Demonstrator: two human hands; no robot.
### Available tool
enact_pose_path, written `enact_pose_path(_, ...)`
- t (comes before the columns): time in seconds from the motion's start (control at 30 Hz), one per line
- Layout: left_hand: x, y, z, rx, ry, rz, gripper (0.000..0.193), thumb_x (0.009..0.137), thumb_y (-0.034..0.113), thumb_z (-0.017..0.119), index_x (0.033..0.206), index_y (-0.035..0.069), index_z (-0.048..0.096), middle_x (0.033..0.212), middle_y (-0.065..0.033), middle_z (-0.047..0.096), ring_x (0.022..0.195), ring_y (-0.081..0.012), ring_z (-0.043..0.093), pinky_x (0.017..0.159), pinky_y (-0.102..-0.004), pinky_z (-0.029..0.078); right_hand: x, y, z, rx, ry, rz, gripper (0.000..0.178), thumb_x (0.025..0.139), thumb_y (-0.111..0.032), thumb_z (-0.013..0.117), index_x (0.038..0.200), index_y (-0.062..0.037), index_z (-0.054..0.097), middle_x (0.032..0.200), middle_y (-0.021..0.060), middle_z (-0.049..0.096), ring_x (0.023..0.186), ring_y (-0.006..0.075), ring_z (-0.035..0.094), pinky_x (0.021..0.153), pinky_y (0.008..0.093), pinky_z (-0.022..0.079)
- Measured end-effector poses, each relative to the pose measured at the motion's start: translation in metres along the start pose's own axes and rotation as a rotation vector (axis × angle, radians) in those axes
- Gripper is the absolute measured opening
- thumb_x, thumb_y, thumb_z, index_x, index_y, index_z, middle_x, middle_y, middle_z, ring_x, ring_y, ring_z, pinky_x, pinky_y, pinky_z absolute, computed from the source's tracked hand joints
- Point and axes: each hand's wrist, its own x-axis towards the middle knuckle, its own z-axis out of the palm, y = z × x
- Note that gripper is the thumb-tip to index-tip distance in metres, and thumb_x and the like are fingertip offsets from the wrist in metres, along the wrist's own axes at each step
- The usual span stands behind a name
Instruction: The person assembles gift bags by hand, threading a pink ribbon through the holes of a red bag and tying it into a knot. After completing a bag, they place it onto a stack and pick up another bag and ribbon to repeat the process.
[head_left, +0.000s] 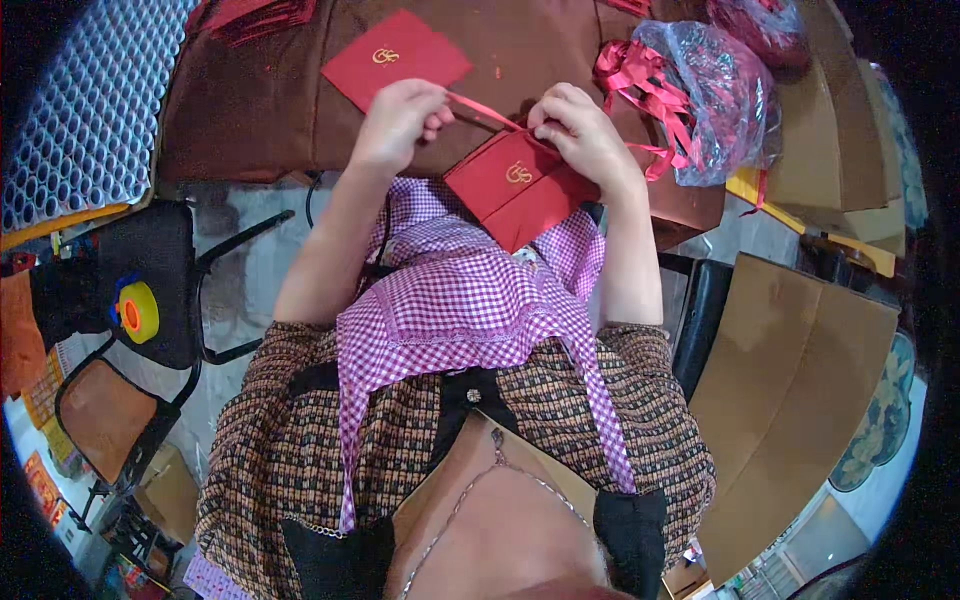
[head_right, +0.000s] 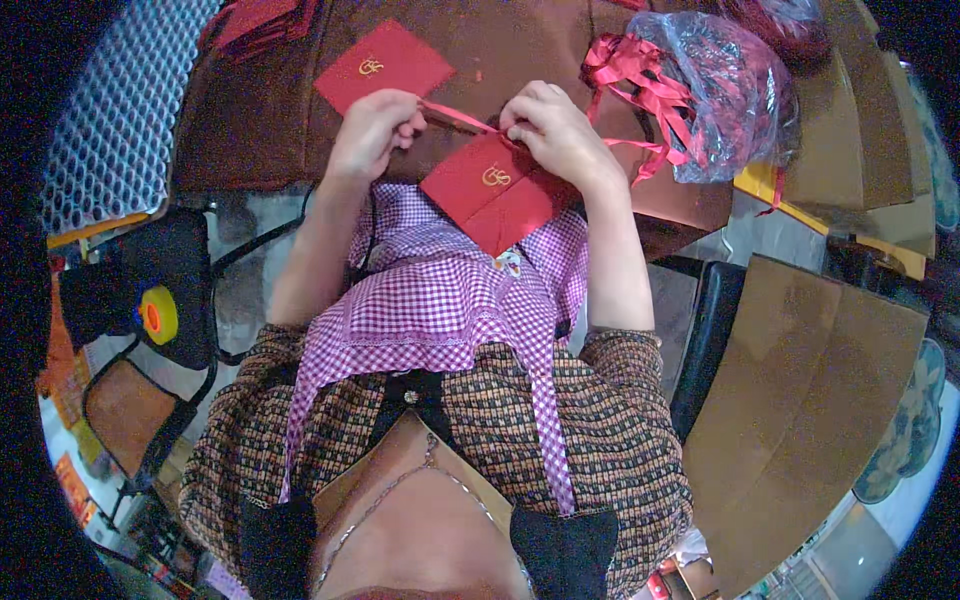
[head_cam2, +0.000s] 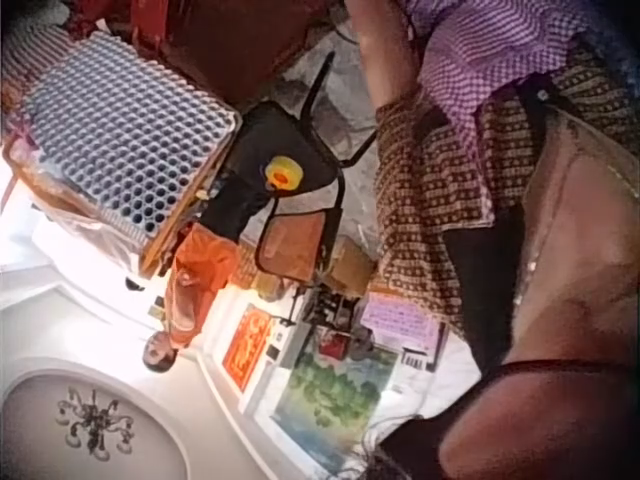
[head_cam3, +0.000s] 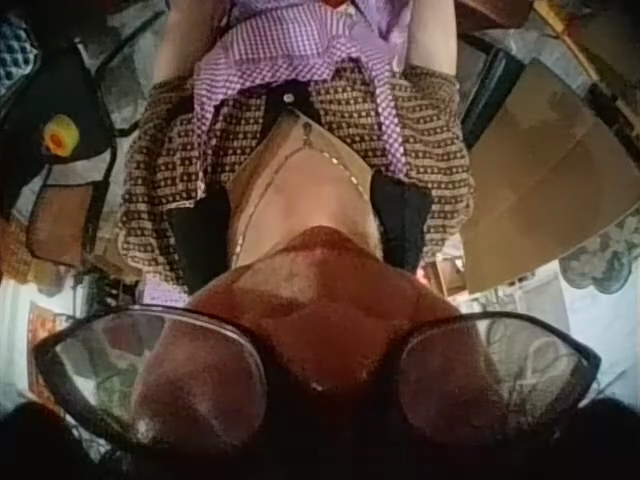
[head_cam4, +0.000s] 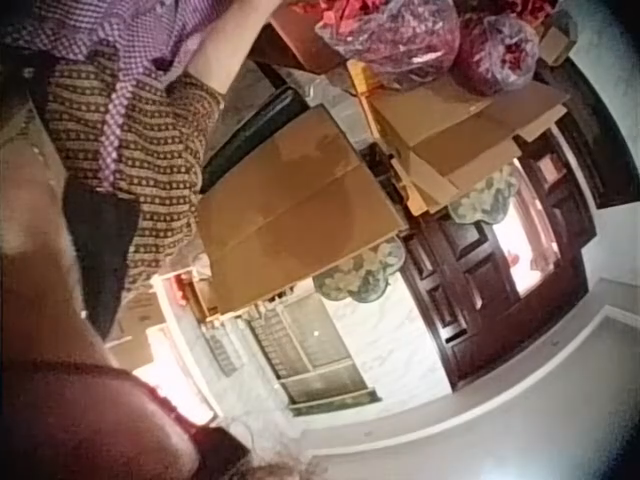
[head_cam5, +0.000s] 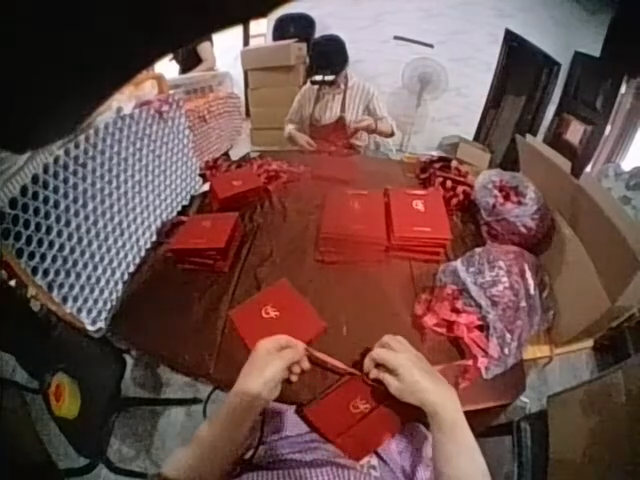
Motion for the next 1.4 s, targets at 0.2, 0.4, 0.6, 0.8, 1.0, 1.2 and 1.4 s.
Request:
enact_pose_path(0.2,0.007,0.000,0.001,0.013,0.174,0.171,0.013,0.090,0.011,0.055,0.095,0.001,0.062,0.076,-0.0028,0.062,0.062,-0.0062,0.053,0.052,-0.0185,0.042,0.000,0.003,0.006,-0.016,0.049,-0.008,0.012,0.073,0.000,0.063,0.083,-0.0033,0.058,0.086,0.0081,0.054,0.089,0.0263,0.054,0.077,0.0345,0.044)
enact_pose_path(0.4,0.012,-0.015,-0.004,0.410,0.338,0.444,0.019,0.083,0.007,0.059,0.102,0.002,0.062,0.075,-0.0065,0.061,0.071,-0.0189,0.059,0.066,-0.0316,0.049,0.001,0.001,0.015,-0.046,0.103,0.047,0.011,0.074,0.000,0.061,0.083,-0.0041,0.060,0.087,0.0087,0.055,0.089,0.0267,0.055,0.078,0.0352,0.045)
enact_pose_path(0.6,-0.024,-0.021,0.015,0.983,0.013,0.769,0.022,0.076,0.013,0.067,0.095,0.003,0.062,0.096,-0.0141,0.054,0.090,-0.0337,0.052,0.079,-0.0417,0.043,-0.002,0.018,0.022,-0.034,0.123,0.078,0.018,0.077,-0.002,0.060,0.095,-0.0041,0.063,0.093,0.0112,0.059,0.093,0.0287,0.058,0.082,0.0363,0.046)
enact_pose_path(0.8,-0.034,-0.035,0.028,1.073,0.009,0.720,0.029,0.070,0.018,0.074,0.090,0.002,0.062,0.085,-0.0128,0.055,0.083,-0.0312,0.053,0.074,-0.0406,0.043,-0.013,0.042,-0.004,-0.220,0.636,0.337,0.020,0.084,-0.020,0.062,0.093,-0.0026,0.067,0.092,0.0158,0.066,0.088,0.0334,0.063,0.079,0.0393,0.049)
enact_pose_path(1.0,-0.036,-0.038,0.030,1.076,0.034,0.791,0.025,0.072,0.015,0.071,0.092,0.002,0.062,0.083,-0.0124,0.055,0.082,-0.0307,0.054,0.074,-0.0400,0.044,-0.009,0.045,-0.014,-0.519,0.313,0.840,0.045,0.080,-0.046,0.064,0.085,-0.0011,0.066,0.086,0.0214,0.066,0.087,0.0371,0.063,0.076,0.0450,0.048)
enact_pose_path(1.2,-0.033,-0.031,0.012,0.966,-0.122,0.558,0.021,0.080,0.009,0.061,0.099,0.001,0.062,0.081,-0.0126,0.058,0.079,-0.0291,0.058,0.072,-0.0365,0.046,-0.017,0.066,0.002,-0.267,0.494,0.559,0.020,0.080,-0.022,0.066,0.086,-0.0028,0.065,0.079,0.0160,0.066,0.077,0.0279,0.065,0.070,0.0359,0.049)
enact_pose_path(1.4,-0.031,-0.026,-0.003,0.781,-0.293,0.229,0.028,0.084,0.005,0.054,0.112,0.001,0.059,0.079,-0.0046,0.061,0.074,-0.0117,0.056,0.070,-0.0273,0.046,-0.030,0.035,-0.006,1.134,0.684,0.267,0.016,0.088,-0.004,0.058,0.103,-0.0006,0.059,0.090,0.0067,0.064,0.075,0.0131,0.060,0.069,0.0260,0.050)
